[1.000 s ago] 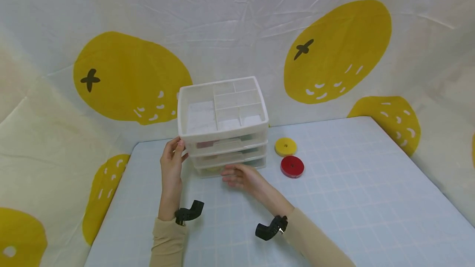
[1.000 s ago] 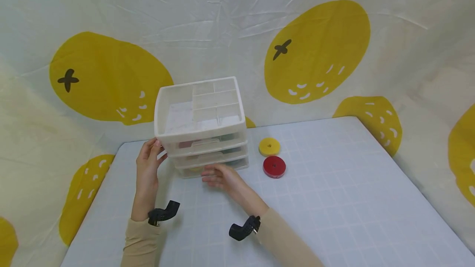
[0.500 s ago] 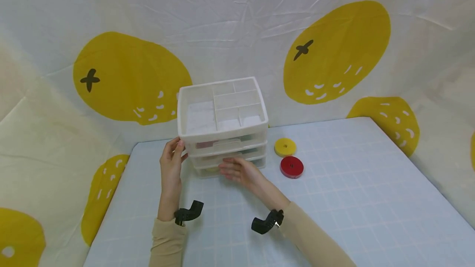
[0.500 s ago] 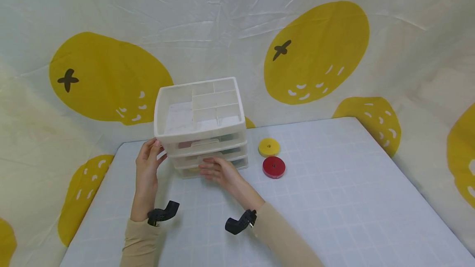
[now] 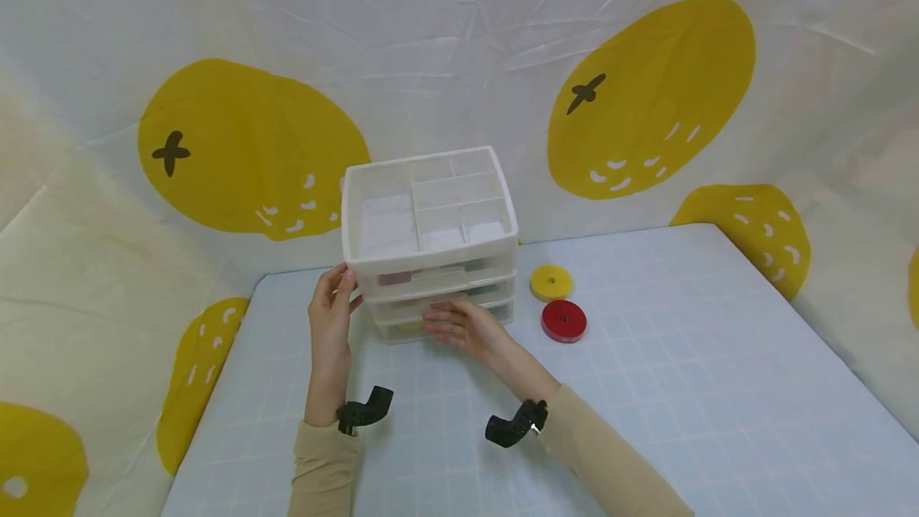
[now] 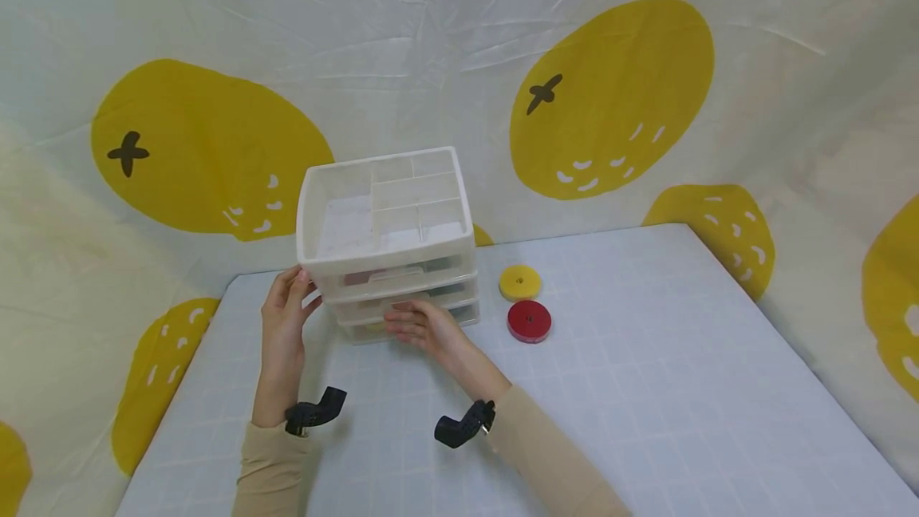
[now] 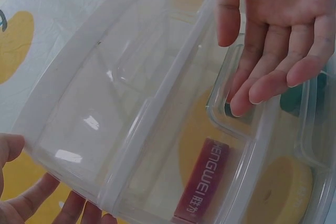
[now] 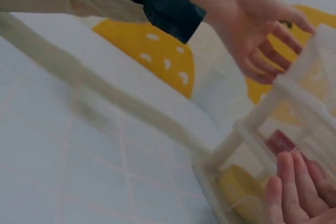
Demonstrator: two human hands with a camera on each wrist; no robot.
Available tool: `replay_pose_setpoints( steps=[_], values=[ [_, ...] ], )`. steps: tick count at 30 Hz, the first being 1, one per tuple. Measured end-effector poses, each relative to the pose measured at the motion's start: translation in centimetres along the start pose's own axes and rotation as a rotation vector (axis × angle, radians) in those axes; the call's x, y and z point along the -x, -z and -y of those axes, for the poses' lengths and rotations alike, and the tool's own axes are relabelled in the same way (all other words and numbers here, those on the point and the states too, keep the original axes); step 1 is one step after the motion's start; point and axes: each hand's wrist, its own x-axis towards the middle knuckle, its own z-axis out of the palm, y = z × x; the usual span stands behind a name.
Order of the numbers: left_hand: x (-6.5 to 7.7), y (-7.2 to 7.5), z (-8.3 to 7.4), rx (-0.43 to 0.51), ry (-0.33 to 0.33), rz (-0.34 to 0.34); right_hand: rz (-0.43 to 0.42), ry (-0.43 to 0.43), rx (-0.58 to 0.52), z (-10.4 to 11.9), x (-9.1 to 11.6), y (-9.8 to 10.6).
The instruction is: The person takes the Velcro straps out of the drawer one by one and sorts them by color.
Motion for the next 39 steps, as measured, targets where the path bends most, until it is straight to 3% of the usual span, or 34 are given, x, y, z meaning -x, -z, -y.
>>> replay_pose_setpoints(
  steps=[18, 39],
  values=[
    [0.3, -0.1, -0.1, -0.018, 0.000, 0.018, -0.027, 0.020, 0.024, -0.6, 0.7, 0.0],
    [0.3, -0.3, 0.2, -0.009, 0.003, 0.013, 0.006, -0.002, 0.062, -1.6, 3.5, 0.0]
  ],
)
